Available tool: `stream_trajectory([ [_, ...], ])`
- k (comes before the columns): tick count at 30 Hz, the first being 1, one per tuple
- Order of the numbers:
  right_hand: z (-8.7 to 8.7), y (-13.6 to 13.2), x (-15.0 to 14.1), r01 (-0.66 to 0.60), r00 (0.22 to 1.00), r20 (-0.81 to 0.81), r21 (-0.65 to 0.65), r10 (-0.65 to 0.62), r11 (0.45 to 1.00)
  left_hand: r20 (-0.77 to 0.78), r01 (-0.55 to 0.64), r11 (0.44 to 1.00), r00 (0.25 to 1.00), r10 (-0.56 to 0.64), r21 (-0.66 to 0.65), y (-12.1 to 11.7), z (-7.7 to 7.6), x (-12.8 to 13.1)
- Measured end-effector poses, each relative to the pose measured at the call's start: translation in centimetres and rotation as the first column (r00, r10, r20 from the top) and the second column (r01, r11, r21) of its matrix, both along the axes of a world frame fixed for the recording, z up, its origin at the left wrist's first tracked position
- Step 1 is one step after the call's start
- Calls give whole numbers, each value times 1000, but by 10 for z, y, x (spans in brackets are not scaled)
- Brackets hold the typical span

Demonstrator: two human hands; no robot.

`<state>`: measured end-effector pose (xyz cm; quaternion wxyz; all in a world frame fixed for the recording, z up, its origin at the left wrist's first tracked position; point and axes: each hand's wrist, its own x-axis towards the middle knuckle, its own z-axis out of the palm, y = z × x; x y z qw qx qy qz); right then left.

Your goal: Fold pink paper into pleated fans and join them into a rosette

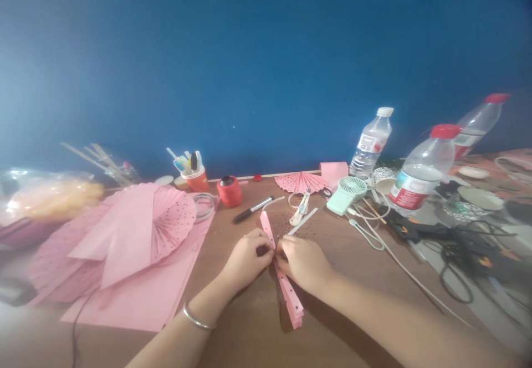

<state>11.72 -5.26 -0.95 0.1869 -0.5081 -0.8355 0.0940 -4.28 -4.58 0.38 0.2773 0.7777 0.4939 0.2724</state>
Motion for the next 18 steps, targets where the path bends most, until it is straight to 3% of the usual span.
stream_trajectory([
  [9, 0, -2, -1, -62, 992, -106, 87, 71, 994, 37, -64, 998, 997, 64, 4, 2, -6, 1],
  [18, -3, 2, 0, -46, 994, -94, 6, 46, 999, -4, -48, 995, 999, 49, 87, 0, -6, 0],
])
